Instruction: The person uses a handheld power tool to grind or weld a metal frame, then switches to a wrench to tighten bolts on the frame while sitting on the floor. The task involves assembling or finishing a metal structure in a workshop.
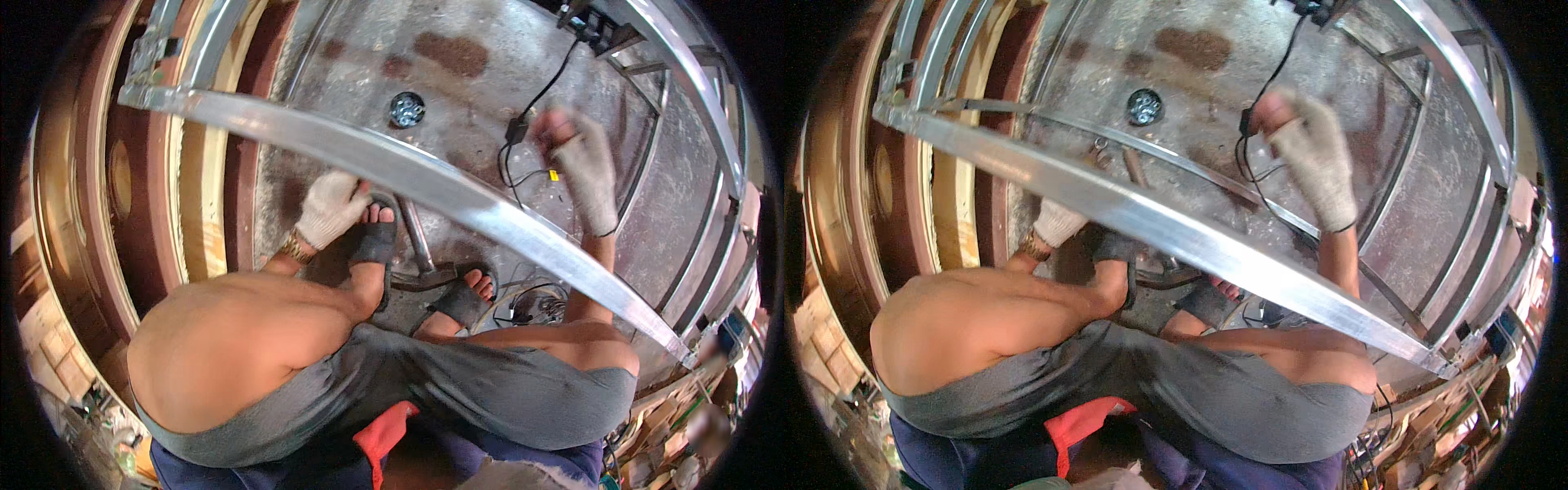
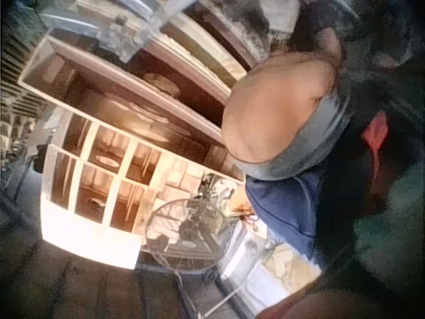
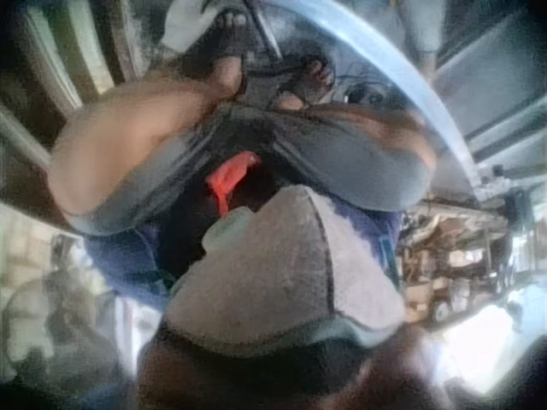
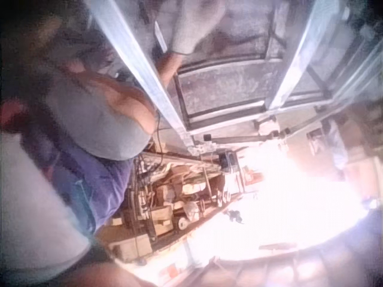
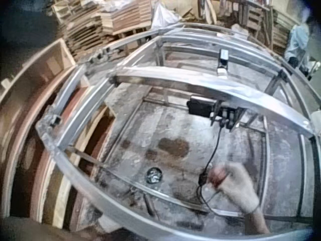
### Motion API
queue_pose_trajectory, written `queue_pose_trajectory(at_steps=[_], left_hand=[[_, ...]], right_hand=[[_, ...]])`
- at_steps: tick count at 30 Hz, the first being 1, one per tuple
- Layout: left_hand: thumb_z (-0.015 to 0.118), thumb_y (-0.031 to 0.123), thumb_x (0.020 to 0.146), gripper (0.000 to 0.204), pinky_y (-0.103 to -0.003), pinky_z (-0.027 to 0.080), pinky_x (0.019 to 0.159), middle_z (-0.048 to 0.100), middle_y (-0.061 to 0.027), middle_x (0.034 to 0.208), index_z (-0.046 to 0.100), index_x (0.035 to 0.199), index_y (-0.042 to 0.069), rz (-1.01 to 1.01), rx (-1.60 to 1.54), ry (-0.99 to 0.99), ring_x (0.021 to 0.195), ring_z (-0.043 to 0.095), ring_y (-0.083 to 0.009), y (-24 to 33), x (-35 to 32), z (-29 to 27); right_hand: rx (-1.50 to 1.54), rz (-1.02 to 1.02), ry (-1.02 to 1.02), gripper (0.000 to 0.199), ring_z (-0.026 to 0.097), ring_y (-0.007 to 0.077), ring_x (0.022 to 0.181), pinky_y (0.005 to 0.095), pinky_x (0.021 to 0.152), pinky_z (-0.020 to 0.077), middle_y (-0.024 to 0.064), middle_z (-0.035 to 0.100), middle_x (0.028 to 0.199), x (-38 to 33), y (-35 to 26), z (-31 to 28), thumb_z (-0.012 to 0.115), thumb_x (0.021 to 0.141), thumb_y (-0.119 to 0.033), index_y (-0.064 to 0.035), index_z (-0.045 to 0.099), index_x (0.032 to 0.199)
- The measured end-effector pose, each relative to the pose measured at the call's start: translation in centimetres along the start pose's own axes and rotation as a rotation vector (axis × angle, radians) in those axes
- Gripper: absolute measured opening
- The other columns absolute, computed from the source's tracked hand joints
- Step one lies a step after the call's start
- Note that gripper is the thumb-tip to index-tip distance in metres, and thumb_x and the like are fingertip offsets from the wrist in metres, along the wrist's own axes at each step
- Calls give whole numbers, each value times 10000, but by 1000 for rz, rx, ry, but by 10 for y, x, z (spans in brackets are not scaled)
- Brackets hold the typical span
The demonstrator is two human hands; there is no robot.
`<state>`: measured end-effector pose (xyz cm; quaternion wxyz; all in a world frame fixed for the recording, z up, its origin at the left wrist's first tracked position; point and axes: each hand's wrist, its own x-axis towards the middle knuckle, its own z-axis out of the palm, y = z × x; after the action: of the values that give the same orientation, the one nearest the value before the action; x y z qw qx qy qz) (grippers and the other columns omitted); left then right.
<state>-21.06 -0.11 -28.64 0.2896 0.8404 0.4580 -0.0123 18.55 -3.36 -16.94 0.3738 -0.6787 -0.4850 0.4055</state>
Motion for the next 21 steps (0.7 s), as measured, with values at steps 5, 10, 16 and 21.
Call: queue_pose_trajectory(at_steps=[5,10,16,21], left_hand=[[615,320,975,338,-335,559,575,702,-51,935,653,1186,59,-106,-452,-95,751,679,-205,99,25,-67],[637,286,953,304,-307,518,556,661,-50,878,628,1154,57,-132,-668,13,752,651,-178,95,25,-44],[681,268,909,367,-381,527,781,652,-108,859,590,1214,85,-135,280,389,861,673,-261,4,20,17],[660,267,931,396,-358,517,786,636,-95,850,566,1266,76,-145,448,401,859,656,-236,-25,36,40]], right_hand=[[76,-131,-418,442,627,169,841,330,784,498,60,665,853,-46,24,99,640,983,-360,-18,591,1257],[171,186,-398,404,485,73,599,255,532,382,-31,511,724,-74,39,122,615,999,-303,-17,567,1280],[328,430,-378,287,393,43,477,233,433,283,-67,446,641,-82,41,101,595,1011,-254,-29,590,1190],[209,502,-361,306,400,52,470,247,434,295,-60,478,637,-86,44,98,618,1001,-324,-33,615,1096]])
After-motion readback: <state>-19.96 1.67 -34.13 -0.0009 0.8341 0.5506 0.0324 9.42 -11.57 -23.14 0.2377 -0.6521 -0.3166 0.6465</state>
